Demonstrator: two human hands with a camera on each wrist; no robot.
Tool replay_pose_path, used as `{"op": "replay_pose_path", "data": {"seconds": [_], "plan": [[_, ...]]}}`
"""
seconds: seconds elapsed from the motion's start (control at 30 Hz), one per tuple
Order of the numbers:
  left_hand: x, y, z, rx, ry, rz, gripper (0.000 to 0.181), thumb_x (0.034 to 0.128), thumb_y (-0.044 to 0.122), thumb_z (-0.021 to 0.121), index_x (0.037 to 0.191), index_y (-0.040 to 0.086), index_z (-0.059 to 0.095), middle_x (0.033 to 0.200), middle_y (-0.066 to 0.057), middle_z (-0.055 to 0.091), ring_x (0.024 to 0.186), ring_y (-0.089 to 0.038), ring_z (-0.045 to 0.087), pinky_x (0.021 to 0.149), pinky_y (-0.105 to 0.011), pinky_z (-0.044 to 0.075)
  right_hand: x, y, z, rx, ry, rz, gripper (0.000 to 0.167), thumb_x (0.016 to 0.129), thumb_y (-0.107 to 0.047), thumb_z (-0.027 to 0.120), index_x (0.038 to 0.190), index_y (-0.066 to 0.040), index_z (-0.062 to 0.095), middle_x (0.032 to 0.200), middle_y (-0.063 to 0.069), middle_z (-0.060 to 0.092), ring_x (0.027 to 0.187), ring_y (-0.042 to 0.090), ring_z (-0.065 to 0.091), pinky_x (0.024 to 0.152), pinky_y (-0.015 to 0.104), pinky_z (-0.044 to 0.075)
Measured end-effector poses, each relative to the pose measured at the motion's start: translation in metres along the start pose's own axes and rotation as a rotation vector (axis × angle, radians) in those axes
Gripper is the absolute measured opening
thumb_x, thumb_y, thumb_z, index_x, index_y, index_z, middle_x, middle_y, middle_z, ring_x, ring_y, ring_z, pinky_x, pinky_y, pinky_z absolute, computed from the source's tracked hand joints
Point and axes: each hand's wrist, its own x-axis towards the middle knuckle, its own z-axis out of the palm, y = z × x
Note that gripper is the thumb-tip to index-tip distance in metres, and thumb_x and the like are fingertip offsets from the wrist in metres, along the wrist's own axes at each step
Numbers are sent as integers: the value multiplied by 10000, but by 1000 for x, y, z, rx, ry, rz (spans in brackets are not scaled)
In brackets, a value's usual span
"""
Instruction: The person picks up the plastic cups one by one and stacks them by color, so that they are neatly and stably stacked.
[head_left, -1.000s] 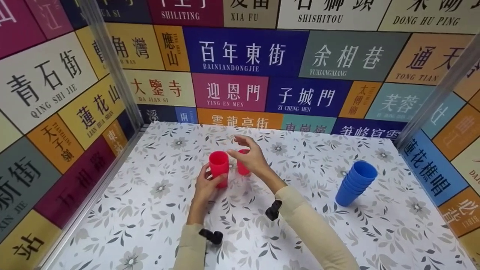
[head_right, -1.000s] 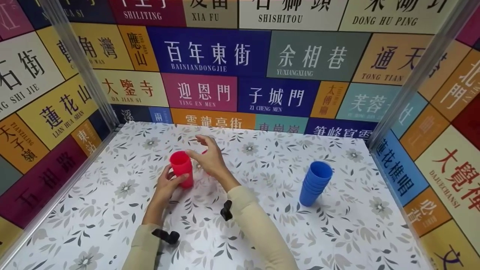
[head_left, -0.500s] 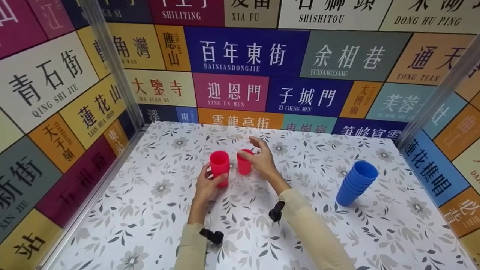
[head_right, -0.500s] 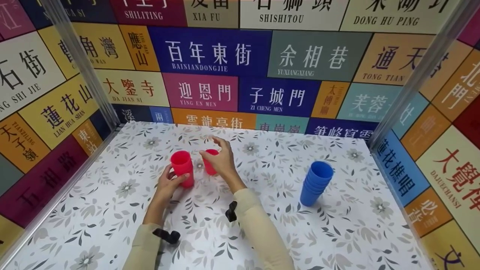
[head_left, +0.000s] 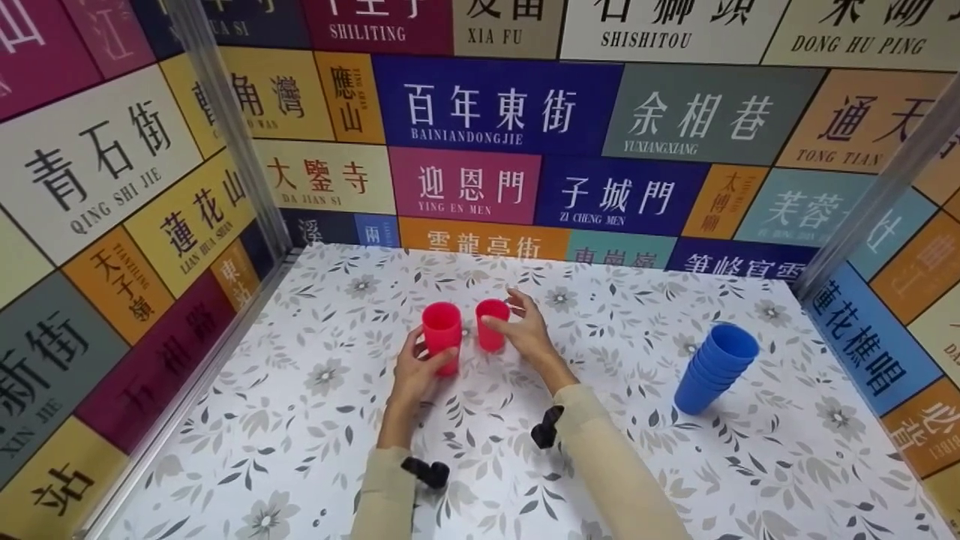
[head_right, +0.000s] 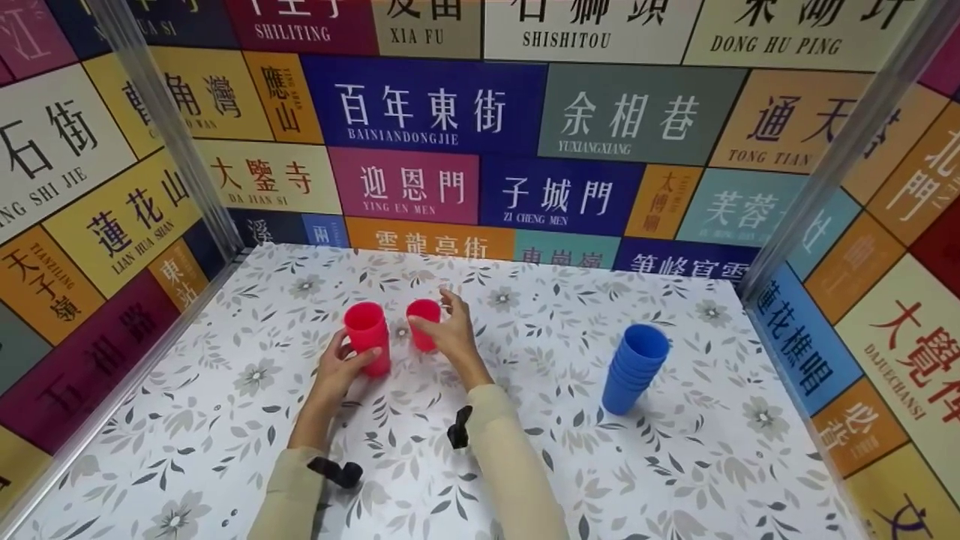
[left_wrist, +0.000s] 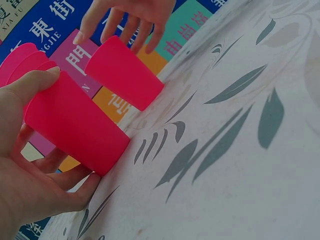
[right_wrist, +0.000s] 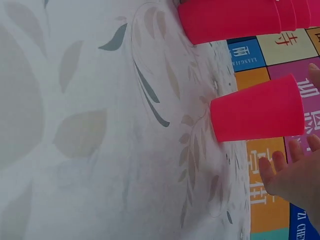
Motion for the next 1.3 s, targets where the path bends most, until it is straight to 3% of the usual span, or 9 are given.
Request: {"op": "replay_pose_path", "data": {"seconds": [0.23, 0.43, 0.57, 0.93, 1.17, 1.3], "plan": [[-1, -1, 0, 9, -12, -9, 756, 837, 198, 802, 1487, 101, 430, 1406, -236, 561, 1275, -388, 579, 1043, -454, 512, -2, 9, 6, -3, -23, 101, 835, 813, -227, 828, 1511, -87, 392, 1469, 194, 473, 1371, 353, 457, 1113, 464, 449], [0, -1, 2, 10, -16, 1, 759, 837, 190, 807, 1487, 86, 429, 1405, -254, 559, 1272, -397, 578, 1027, -439, 521, -3, 15, 9, 24, -31, 126, 847, 804, -172, 832, 1512, -80, 376, 1413, 178, 505, 1289, 315, 531, 1094, 429, 467], [0, -1, 2, 8, -17, -4, 761, 835, 189, 807, 1487, 86, 428, 1416, -257, 550, 1289, -407, 566, 1045, -455, 510, -2, 14, 9, 7, -12, 130, 767, 816, -181, 823, 1465, -99, 425, 1390, 154, 534, 1283, 292, 532, 1096, 420, 464], [0, -3, -2, -6, -19, -16, 757, 839, 206, 805, 1489, 107, 431, 1414, -248, 554, 1286, -398, 567, 1044, -451, 510, -3, -9, 6, -29, -32, 17, 644, 835, -213, 808, 1387, -99, 498, 1323, 135, 580, 1269, 273, 517, 1072, 406, 461], [-1, 3, -3, -4, -28, -24, 781, 844, 204, 798, 1507, 90, 403, 1438, -248, 532, 1308, -408, 549, 1072, -482, 486, 0, -36, 0, -12, -60, -77, 633, 826, -184, 812, 1376, -69, 521, 1260, 144, 609, 1184, 263, 549, 918, 319, 499], [2, -2, -2, 4, -28, -21, 768, 834, 247, 808, 1491, 121, 431, 1441, -213, 541, 1314, -382, 540, 1089, -498, 467, 3, -55, -4, -30, -105, -97, 655, 826, -217, 815, 1390, -78, 511, 1273, 135, 601, 1182, 260, 542, 865, 291, 523]]}}
